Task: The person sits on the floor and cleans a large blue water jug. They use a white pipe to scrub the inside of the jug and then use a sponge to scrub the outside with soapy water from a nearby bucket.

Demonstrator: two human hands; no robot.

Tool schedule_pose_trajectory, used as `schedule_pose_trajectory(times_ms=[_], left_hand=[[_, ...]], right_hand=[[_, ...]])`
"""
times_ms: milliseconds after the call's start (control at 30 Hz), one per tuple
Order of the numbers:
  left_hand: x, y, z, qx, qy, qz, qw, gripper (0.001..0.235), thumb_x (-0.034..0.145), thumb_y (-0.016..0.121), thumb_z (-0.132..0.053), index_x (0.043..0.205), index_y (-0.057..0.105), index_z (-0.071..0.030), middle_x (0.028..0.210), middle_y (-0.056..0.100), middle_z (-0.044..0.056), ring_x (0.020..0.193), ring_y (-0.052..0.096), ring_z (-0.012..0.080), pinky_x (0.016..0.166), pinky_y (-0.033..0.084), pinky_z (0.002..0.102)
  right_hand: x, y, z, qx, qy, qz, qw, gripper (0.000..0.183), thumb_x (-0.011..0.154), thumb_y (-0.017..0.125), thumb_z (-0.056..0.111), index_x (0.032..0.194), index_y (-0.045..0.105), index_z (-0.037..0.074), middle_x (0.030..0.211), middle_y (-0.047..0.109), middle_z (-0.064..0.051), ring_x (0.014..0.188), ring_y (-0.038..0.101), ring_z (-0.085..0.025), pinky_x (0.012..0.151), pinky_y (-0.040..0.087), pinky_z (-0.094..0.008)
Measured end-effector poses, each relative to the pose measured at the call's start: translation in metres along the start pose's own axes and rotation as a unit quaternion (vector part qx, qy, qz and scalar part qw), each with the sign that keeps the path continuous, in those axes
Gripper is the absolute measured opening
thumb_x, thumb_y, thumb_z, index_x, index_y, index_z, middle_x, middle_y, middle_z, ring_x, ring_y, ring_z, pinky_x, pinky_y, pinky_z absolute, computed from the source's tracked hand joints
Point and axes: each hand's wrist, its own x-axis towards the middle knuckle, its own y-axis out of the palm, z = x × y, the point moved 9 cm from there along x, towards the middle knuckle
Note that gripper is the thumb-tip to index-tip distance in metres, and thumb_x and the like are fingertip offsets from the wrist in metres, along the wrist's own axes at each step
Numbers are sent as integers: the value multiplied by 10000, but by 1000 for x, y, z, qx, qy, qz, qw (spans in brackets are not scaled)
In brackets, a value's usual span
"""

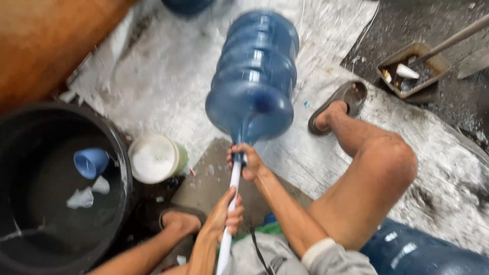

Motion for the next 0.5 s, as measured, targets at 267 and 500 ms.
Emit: schedule_pose_trajectory(times_ms=[267, 500], left_hand=[[-24, -17, -11, 95, 23, -163, 982, 255, 895, 574, -334, 838, 400, -156, 548, 297, -8, 385, 308, 84, 298, 204, 238], [-8, -27, -27, 154, 61, -151, 974, 182, 821, 587, -206, 747, 438, -133, 532, 316, -35, 440, 287, 78, 379, 222, 299]], right_hand=[[1, -10, -10, -41, -2, -50, 998, 138, 667, 582, 151, 801, 551, 158, 702, 599, 8, 604, 585, -128, 484, 486, -243], [1, 4, 6, -99, -36, -82, 991, 142, 679, 596, 145, 801, 524, 148, 696, 585, 4, 588, 578, -117, 476, 475, -245]])
